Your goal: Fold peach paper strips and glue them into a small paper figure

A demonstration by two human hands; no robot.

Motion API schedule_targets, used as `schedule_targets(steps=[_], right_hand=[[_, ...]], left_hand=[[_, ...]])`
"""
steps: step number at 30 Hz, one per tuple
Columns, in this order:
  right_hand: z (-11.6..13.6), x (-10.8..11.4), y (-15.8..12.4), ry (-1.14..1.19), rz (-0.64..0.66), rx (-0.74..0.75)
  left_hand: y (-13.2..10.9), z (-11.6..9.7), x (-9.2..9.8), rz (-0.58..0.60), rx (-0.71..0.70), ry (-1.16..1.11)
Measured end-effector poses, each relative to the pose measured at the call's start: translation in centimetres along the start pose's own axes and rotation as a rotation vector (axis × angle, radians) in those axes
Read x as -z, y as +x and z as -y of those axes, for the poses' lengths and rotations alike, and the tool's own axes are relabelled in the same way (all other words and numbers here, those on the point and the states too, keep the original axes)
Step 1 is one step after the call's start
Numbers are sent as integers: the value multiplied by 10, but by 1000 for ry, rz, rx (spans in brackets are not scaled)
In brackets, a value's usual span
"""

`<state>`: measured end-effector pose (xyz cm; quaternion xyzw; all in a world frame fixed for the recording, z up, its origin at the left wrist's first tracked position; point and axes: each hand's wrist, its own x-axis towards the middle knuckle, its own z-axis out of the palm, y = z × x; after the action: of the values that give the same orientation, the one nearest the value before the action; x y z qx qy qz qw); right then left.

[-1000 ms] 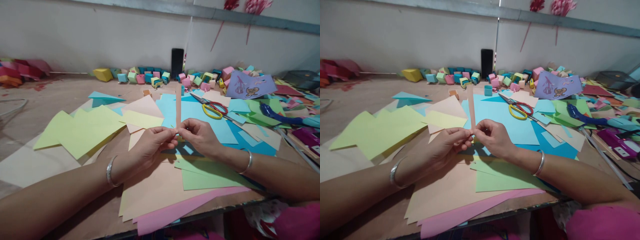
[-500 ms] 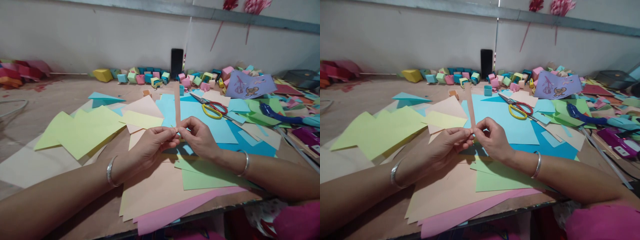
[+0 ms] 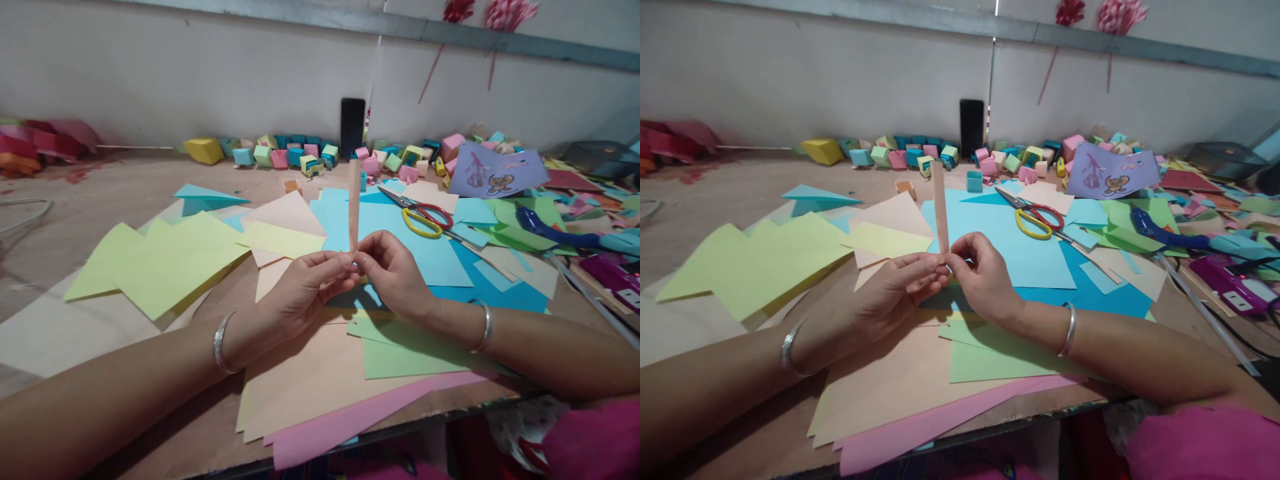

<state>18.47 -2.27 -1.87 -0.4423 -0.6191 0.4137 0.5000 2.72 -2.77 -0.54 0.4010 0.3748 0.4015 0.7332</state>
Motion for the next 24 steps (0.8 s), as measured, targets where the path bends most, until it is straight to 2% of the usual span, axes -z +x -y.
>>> schedule_targets(steps=[4, 9, 16, 24], right_hand=[[1, -1, 0, 15, 22, 29], [2, -1, -2, 32, 60, -13], [-2, 1, -1, -33, 79, 74], [-1, 4, 5, 109, 116, 24]], left_hand=[[-4, -3, -1, -4, -20, 108], [-2, 0, 1, -6, -37, 115], [-1, 0, 3, -42, -25, 187], [-2, 1, 6, 9, -12, 212]])
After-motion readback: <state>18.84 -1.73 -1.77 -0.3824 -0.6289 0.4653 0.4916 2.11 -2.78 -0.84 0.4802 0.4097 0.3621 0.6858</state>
